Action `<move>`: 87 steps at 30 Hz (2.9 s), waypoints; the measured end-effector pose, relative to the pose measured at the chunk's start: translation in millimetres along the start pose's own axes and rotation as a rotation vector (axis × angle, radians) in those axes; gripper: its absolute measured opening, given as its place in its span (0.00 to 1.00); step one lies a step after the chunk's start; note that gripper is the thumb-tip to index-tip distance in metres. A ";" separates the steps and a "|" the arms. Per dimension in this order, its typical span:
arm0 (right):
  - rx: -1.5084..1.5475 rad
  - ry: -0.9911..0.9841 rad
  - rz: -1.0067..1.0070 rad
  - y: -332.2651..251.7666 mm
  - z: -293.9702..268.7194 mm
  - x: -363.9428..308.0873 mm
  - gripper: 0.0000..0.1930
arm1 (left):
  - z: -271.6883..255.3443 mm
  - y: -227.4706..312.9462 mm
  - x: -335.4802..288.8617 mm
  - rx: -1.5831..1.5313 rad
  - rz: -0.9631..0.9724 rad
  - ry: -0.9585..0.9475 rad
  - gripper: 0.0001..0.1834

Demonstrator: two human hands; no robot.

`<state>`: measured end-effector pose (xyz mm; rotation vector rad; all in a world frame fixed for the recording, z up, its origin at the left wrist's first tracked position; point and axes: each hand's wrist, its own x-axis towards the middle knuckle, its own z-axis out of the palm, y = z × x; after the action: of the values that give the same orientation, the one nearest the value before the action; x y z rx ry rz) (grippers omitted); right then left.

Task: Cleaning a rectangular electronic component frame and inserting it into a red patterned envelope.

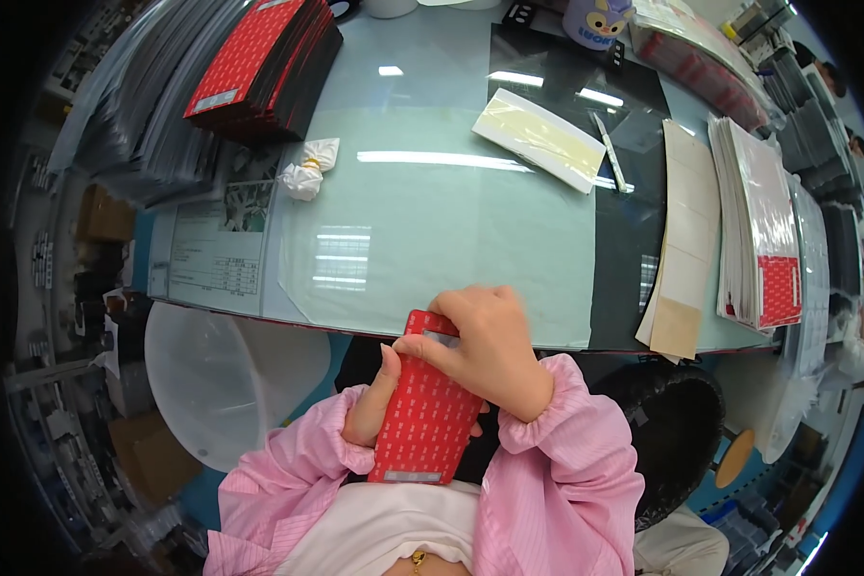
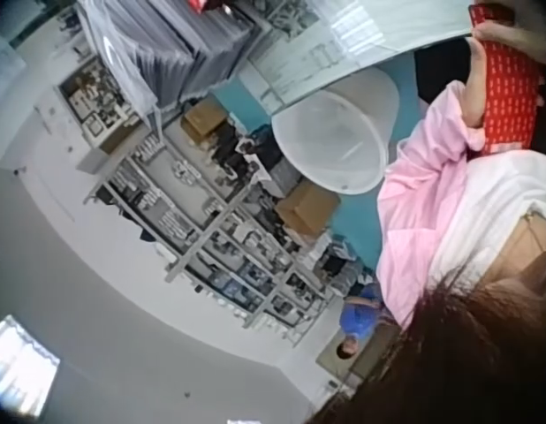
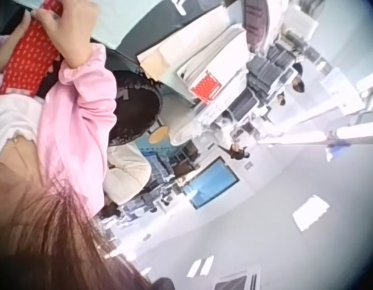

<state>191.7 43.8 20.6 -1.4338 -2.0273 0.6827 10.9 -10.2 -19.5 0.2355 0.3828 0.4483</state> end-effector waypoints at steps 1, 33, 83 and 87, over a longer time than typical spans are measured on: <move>0.170 -0.051 0.035 1.6 1.4 -0.3 0.19 | 1.1 -1.0 0.2 0.035 -0.005 0.014 0.58; 0.851 -0.059 0.396 24.3 -13.8 -35.7 0.11 | -8.9 4.9 -13.7 0.047 0.071 -0.091 0.69; 0.812 -0.178 0.254 17.8 -43.7 -34.6 0.07 | -0.6 4.7 -25.0 0.204 0.096 0.061 0.75; 0.857 -0.195 0.294 18.1 -44.5 -35.1 0.08 | -4.9 7.8 -23.1 0.141 0.062 -0.045 0.74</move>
<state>244.2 19.6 34.7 -1.1475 -1.3422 1.6211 -13.2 -13.3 -14.5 0.3948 0.3644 0.4765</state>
